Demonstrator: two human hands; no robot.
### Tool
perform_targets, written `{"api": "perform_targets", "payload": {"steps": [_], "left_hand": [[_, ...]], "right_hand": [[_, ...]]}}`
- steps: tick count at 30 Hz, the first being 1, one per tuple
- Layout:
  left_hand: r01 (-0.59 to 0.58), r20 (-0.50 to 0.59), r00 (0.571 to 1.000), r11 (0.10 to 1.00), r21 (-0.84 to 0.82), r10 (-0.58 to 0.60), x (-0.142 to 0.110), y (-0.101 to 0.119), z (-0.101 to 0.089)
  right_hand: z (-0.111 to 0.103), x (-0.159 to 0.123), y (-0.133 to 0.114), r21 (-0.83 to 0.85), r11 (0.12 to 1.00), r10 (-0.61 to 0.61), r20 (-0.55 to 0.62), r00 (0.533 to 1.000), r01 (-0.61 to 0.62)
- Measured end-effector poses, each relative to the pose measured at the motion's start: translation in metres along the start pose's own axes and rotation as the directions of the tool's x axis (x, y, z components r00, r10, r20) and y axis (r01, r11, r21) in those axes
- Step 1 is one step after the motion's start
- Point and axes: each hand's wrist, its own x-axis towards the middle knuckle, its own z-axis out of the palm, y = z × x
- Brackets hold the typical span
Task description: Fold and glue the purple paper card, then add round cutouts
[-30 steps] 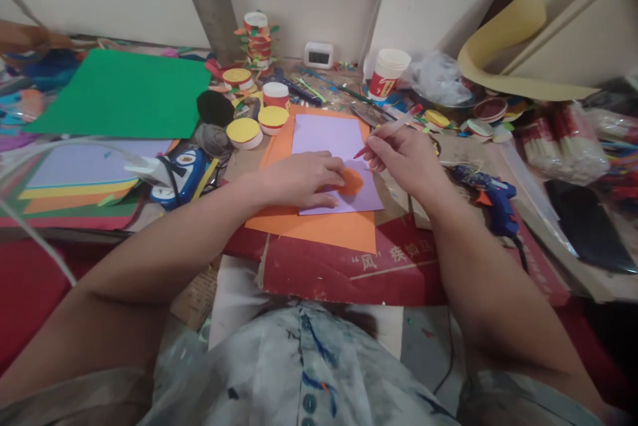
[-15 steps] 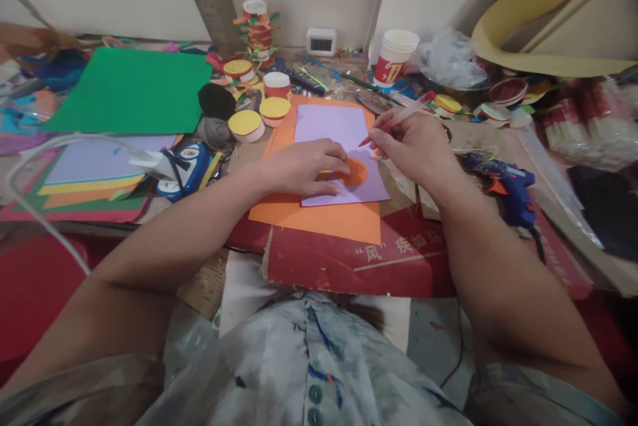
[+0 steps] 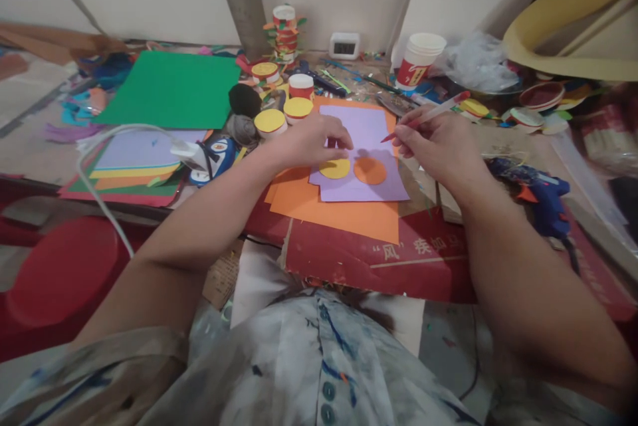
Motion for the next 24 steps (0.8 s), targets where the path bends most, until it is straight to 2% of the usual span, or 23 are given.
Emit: {"api": "perform_targets", "payload": {"steps": [3, 9, 12, 15, 19, 24], "left_hand": [[0.004, 0.099, 0.995, 1.0, 0.002, -0.005, 0.0, -0.004, 0.002], [0.019, 0.177, 0.984, 1.0, -0.019, -0.015, 0.0, -0.004, -0.001], [0.016, 0.194, 0.981, 1.0, -0.011, -0.013, -0.001, -0.003, -0.003], [-0.002, 0.147, 0.989, 1.0, 0.002, 0.002, -0.001, 0.001, -0.004], [-0.095, 0.066, 0.993, 0.995, -0.044, 0.098, 0.0, 0.013, 0.001], [-0.221, 0.145, 0.962, 0.972, -0.082, 0.231, 0.0, 0.026, 0.01]], "right_hand": [[-0.001, 0.001, -0.001, -0.023, 1.0, 0.005, -0.006, 1.0, -0.005], [-0.001, 0.0, -0.003, -0.041, 0.999, 0.004, -0.01, 1.0, -0.005], [0.0, 0.0, -0.001, -0.039, 0.999, 0.006, -0.017, 1.0, -0.007], [0.0, 0.001, 0.001, -0.02, 1.0, 0.004, -0.018, 1.0, -0.004], [-0.002, 0.001, -0.004, -0.026, 1.0, -0.007, -0.002, 1.0, 0.007], [-0.004, 0.0, -0.013, -0.132, 0.991, -0.004, 0.016, 1.0, 0.006]]}}
